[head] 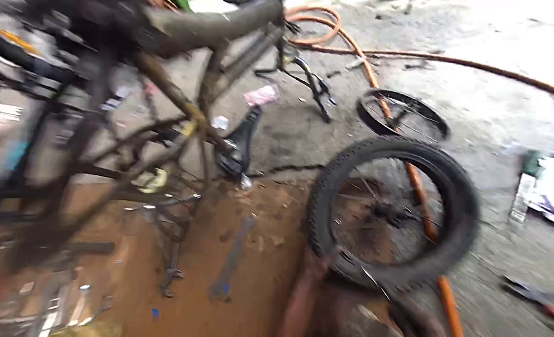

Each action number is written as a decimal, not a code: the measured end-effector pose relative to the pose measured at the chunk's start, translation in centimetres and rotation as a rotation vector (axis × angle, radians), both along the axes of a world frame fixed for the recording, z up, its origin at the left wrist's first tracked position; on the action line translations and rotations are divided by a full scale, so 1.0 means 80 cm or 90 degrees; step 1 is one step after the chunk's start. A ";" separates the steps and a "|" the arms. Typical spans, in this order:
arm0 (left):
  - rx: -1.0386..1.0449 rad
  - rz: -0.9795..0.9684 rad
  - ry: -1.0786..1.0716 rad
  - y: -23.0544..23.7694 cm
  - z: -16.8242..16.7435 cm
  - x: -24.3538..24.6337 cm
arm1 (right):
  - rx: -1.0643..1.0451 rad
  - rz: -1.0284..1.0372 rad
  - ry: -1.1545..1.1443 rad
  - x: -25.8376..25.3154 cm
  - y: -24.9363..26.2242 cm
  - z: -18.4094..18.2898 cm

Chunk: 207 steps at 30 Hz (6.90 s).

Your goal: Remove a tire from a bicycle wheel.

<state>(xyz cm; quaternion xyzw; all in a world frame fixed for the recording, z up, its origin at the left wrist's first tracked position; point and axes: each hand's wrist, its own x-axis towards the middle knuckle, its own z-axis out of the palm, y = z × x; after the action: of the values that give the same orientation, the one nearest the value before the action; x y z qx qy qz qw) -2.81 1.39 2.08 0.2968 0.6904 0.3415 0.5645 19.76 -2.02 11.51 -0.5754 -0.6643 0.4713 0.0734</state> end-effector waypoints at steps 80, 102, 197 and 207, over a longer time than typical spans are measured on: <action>0.016 -0.026 0.189 0.054 -0.005 -0.015 | -0.006 -0.018 -0.287 -0.012 0.037 -0.073; 0.039 -0.151 0.264 0.047 -0.026 -0.043 | -0.086 0.055 -0.412 0.026 0.005 -0.019; 0.115 -0.751 -0.001 0.043 0.059 0.140 | -0.222 -0.320 0.264 0.233 0.181 -0.046; 0.133 -0.770 -0.017 0.049 0.006 0.122 | -0.229 -0.309 0.251 0.232 0.183 -0.039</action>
<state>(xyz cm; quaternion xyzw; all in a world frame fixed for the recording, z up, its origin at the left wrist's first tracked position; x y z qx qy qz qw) 6.96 5.30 2.60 0.6856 0.3552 0.0300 0.6347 38.30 12.64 8.37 -0.6182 -0.3882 0.6513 0.2072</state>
